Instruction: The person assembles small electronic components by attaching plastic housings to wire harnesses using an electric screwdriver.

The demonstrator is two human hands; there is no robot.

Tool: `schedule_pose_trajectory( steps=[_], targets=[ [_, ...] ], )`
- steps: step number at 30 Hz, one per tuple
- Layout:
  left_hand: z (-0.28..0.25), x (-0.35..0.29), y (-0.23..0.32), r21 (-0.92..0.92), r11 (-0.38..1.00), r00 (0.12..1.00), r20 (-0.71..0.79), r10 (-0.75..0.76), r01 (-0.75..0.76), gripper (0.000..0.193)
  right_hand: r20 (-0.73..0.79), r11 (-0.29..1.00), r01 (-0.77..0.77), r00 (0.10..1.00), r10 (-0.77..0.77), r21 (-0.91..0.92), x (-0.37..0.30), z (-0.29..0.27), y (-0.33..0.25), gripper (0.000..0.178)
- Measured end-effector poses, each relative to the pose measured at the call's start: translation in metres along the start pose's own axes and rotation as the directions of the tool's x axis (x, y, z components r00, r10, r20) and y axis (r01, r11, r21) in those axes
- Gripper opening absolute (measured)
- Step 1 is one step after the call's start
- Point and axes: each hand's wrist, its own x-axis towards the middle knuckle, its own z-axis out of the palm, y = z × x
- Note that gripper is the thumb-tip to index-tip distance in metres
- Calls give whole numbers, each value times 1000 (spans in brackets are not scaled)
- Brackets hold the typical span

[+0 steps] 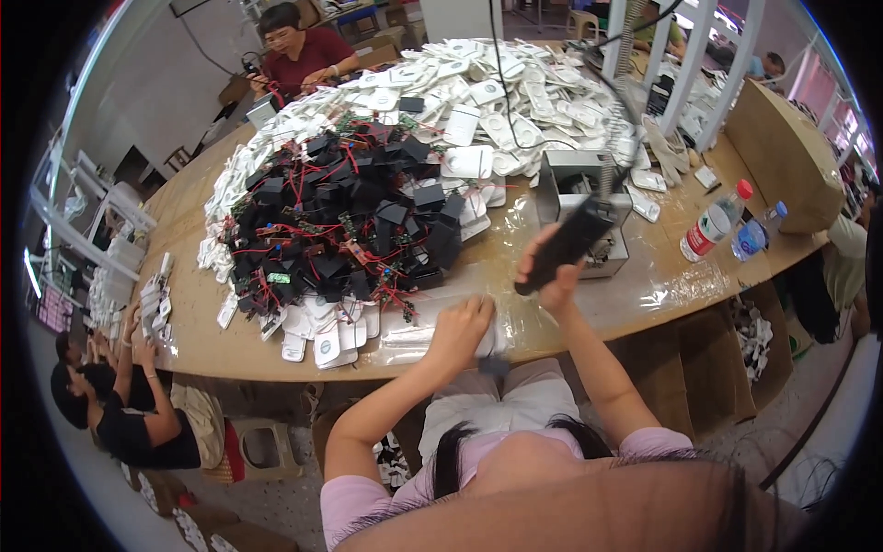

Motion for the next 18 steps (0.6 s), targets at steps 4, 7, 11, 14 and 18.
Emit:
schedule_pose_trajectory(
  steps=[4,7,11,14,18],
  targets=[
    [-67,-93,-11,67,998,964,265,-26,8,17,31,986,140,990,-138,-87,-1,-9,-58,69],
    [-111,-145,-26,146,986,838,525,-149,84,19,-34,948,209,974,-223,-241,4,-39,-91,70],
    [-129,-147,-44,289,846,774,349,-529,448,32,-94,925,208,964,-249,-318,9,-46,-114,68],
    [-110,-135,-66,260,771,801,-16,-598,581,44,-220,918,214,930,-296,-334,10,-57,-113,66],
    [-85,-144,-96,165,704,719,-58,-692,691,46,-277,876,328,858,-433,-353,28,-55,-102,65]
  ],
)
